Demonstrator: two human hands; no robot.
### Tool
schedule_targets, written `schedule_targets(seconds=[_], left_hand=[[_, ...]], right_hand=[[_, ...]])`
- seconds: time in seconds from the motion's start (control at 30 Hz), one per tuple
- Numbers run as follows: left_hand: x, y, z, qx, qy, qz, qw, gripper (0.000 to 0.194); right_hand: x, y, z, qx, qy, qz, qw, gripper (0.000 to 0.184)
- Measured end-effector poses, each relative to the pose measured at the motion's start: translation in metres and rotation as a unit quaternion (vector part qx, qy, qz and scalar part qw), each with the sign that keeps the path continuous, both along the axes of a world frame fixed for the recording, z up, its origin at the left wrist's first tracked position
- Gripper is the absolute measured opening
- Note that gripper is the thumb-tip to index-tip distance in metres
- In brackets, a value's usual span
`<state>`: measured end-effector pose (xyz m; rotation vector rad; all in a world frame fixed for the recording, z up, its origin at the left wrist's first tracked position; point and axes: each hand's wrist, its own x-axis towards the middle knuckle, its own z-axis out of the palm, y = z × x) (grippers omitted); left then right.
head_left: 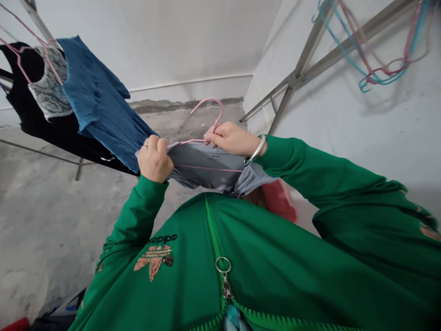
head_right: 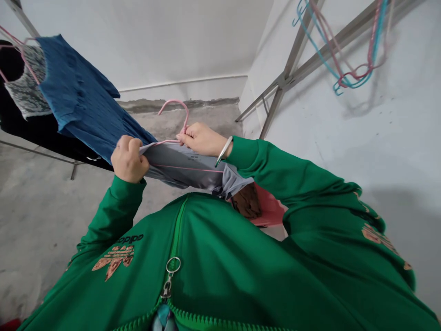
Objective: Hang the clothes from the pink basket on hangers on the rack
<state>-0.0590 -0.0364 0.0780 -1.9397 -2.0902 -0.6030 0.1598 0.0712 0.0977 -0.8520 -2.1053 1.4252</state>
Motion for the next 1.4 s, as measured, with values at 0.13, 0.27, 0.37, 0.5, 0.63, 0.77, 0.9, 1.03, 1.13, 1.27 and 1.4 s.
schedule_targets(seconds=[0.13,0.27,0.37,0.5,0.63,0.77,0.9,1.03,1.13,1.27,1.4], left_hand=[[0.002,-0.007,0.002,-0.047,0.032,-0.046,0.997,0.024],[0.000,-0.009,-0.002,-0.111,0.014,-0.161,0.981,0.033],[0.004,-0.009,-0.008,-0.109,-0.007,-0.177,0.978,0.032],[0.023,-0.003,-0.030,-0.155,-0.080,-0.256,0.951,0.027],[0.053,0.011,-0.067,-0.209,-0.177,-0.308,0.911,0.028],[0.084,0.026,-0.094,-0.194,-0.286,-0.311,0.885,0.038],[0.108,0.037,-0.100,-0.152,-0.345,-0.298,0.877,0.042],[0.117,0.042,-0.096,-0.116,-0.378,-0.286,0.873,0.023],[0.108,0.049,-0.091,-0.112,-0.455,-0.288,0.835,0.025],[0.080,0.073,-0.084,-0.083,-0.505,-0.245,0.823,0.019],[0.047,0.088,-0.066,-0.038,-0.385,-0.167,0.907,0.005]], right_hand=[[0.000,-0.001,0.000,0.020,0.034,-0.010,0.999,0.032],[-0.002,0.003,0.000,-0.002,0.050,-0.025,0.998,0.031],[-0.006,0.012,0.000,-0.076,0.070,-0.051,0.993,0.022],[-0.012,0.026,0.002,-0.179,0.099,-0.068,0.977,0.014],[-0.017,0.036,0.006,-0.223,0.126,-0.070,0.964,0.020],[-0.018,0.039,0.016,-0.261,0.141,-0.066,0.953,0.023],[-0.021,0.039,0.024,-0.260,0.159,-0.084,0.949,0.025],[-0.021,0.044,0.022,-0.282,0.193,-0.110,0.933,0.029],[-0.016,0.052,0.021,-0.298,0.202,-0.125,0.925,0.029],[-0.008,0.063,0.023,-0.338,0.211,-0.143,0.906,0.031],[-0.013,0.074,0.023,-0.406,0.306,-0.208,0.836,0.033]])
